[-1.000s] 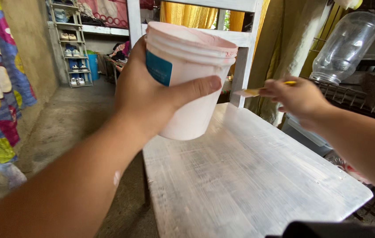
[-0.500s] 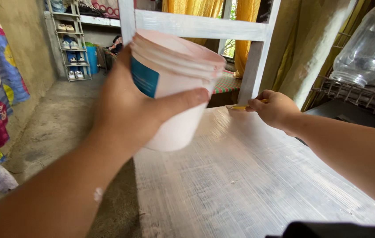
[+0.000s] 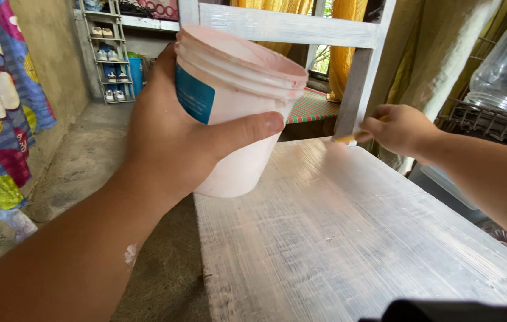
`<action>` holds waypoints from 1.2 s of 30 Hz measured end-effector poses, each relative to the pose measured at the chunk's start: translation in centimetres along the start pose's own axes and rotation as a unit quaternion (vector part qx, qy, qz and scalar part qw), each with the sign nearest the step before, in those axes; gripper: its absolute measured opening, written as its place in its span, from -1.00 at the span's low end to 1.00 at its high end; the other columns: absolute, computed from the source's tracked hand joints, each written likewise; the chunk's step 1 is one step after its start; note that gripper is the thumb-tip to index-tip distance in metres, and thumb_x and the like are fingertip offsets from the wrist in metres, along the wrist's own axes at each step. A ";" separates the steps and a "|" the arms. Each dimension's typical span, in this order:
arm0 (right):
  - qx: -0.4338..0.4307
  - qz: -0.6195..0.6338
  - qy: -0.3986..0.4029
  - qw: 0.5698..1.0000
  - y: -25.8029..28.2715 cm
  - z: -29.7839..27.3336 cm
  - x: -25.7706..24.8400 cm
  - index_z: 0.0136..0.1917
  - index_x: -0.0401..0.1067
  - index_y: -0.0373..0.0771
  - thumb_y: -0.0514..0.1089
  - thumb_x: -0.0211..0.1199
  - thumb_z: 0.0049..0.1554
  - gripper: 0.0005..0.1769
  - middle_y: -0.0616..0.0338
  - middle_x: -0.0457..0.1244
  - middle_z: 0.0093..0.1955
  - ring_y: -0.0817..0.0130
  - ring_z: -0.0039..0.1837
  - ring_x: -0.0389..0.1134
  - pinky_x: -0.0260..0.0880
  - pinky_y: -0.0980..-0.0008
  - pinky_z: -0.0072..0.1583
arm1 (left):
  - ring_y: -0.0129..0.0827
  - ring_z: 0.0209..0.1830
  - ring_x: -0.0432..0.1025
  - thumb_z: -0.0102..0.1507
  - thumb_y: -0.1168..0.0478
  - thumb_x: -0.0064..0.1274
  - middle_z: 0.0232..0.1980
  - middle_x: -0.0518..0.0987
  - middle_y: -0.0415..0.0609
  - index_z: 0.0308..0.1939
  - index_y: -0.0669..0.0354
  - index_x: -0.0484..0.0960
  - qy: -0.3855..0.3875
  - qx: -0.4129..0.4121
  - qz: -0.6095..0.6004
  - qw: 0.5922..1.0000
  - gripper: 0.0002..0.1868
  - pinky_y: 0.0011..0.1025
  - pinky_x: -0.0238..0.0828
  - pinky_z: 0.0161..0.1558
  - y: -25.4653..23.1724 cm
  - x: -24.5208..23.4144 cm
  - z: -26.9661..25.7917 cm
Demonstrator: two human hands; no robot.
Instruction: The person paints a wooden chair with light pink paint using a brush. They repeatedly dip the brush into a paint container and apply the paint to the chair's seat and frame.
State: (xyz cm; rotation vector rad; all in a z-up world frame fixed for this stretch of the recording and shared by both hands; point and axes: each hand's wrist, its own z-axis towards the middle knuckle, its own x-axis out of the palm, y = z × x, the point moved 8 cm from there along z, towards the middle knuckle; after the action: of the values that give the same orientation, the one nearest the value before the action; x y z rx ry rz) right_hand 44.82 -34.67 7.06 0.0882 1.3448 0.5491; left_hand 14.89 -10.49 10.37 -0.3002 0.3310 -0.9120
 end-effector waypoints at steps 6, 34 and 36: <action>-0.008 -0.005 0.027 1.000 -2.7 0.4 -4.0 0.30 0.47 -0.15 0.18 0.01 0.30 -0.50 0.24 0.51 0.15 0.41 0.38 0.39 0.15 0.28 0.53 | -0.36 0.16 0.59 0.04 -0.01 0.42 0.17 0.59 -0.03 0.28 0.25 0.32 0.000 -0.005 -0.013 1.000 -0.13 -0.38 0.63 0.17 -0.2 -1.3 0.0; -0.038 0.033 -0.001 0.999 5.5 1.1 -0.8 0.29 0.48 -0.15 0.13 0.06 0.32 -0.56 0.27 0.46 0.11 0.32 0.27 0.45 0.31 0.18 0.45 | -0.36 0.20 0.59 0.09 0.03 0.47 0.21 0.59 -0.02 0.31 0.25 0.32 0.001 0.003 -0.005 1.000 -0.14 -0.37 0.63 0.19 0.5 -3.0 -1.4; -0.039 -0.014 0.015 0.999 6.1 0.7 0.3 0.25 0.52 -0.13 0.13 0.06 0.33 -0.58 0.29 0.47 0.12 0.35 0.27 0.44 0.28 0.20 0.45 | -0.34 0.22 0.60 0.12 0.04 0.49 0.23 0.60 0.00 0.34 0.26 0.33 0.005 0.014 0.009 1.000 -0.13 -0.35 0.65 0.20 0.3 -3.0 -1.4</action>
State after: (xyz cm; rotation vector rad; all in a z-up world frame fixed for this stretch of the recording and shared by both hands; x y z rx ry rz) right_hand 43.53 -29.10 9.24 -0.0022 1.3513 0.5800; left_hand 12.82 -8.02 9.40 -0.2676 0.3297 -0.8996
